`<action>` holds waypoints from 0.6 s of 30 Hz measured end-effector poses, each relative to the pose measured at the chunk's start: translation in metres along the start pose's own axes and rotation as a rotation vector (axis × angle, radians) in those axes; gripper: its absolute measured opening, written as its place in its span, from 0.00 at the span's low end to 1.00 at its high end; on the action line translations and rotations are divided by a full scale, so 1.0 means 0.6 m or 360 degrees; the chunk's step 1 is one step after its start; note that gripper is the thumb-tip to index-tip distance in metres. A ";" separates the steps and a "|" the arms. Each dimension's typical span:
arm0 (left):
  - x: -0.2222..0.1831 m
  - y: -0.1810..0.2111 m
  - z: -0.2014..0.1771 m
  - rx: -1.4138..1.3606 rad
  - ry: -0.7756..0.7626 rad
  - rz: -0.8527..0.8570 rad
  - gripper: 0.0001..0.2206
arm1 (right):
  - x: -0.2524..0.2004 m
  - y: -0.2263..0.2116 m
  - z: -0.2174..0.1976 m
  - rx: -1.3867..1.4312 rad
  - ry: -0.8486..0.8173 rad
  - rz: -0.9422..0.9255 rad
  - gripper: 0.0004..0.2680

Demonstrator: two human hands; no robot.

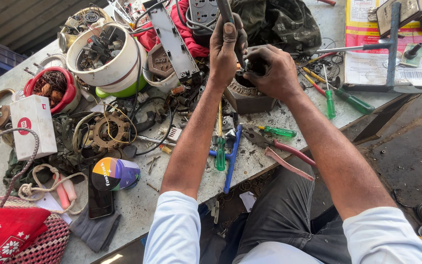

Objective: The person disassembles and adjusts a small electrical component using a hammer, screwdrivers, and pliers at a cluttered workbench.

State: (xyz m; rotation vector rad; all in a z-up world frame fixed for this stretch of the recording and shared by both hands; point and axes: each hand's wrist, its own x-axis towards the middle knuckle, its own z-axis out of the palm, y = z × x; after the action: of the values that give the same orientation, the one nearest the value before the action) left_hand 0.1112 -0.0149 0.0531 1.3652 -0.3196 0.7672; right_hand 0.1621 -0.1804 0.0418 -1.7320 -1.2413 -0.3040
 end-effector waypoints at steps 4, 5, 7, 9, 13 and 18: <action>0.006 0.026 0.008 0.0099 -0.0100 0.0073 0.20 | -0.003 0.002 0.000 0.0029 0.0027 -0.0131 0.16; 0.006 0.029 0.008 0.0130 -0.0133 0.0106 0.21 | -0.001 -0.002 -0.002 0.0027 0.0004 -0.0053 0.16; 0.013 0.028 0.008 0.0156 -0.0179 0.0173 0.18 | 0.005 -0.011 -0.003 0.0025 -0.0043 0.0106 0.18; 0.023 0.020 0.006 0.0143 -0.0178 0.0208 0.17 | 0.005 -0.007 0.000 0.0006 -0.0052 0.0151 0.20; 0.051 -0.008 0.010 0.0210 -0.0081 0.0196 0.18 | -0.004 0.014 0.011 -0.0003 -0.0037 0.0093 0.21; 0.046 -0.007 0.028 0.0339 0.0103 0.0216 0.21 | -0.004 0.011 0.009 0.0072 -0.0049 0.0133 0.20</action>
State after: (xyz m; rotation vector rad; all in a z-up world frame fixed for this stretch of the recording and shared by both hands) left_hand 0.1376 -0.0228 0.0706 1.5260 -0.2878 0.9780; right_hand 0.1647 -0.1777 0.0339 -1.7501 -1.1854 -0.1995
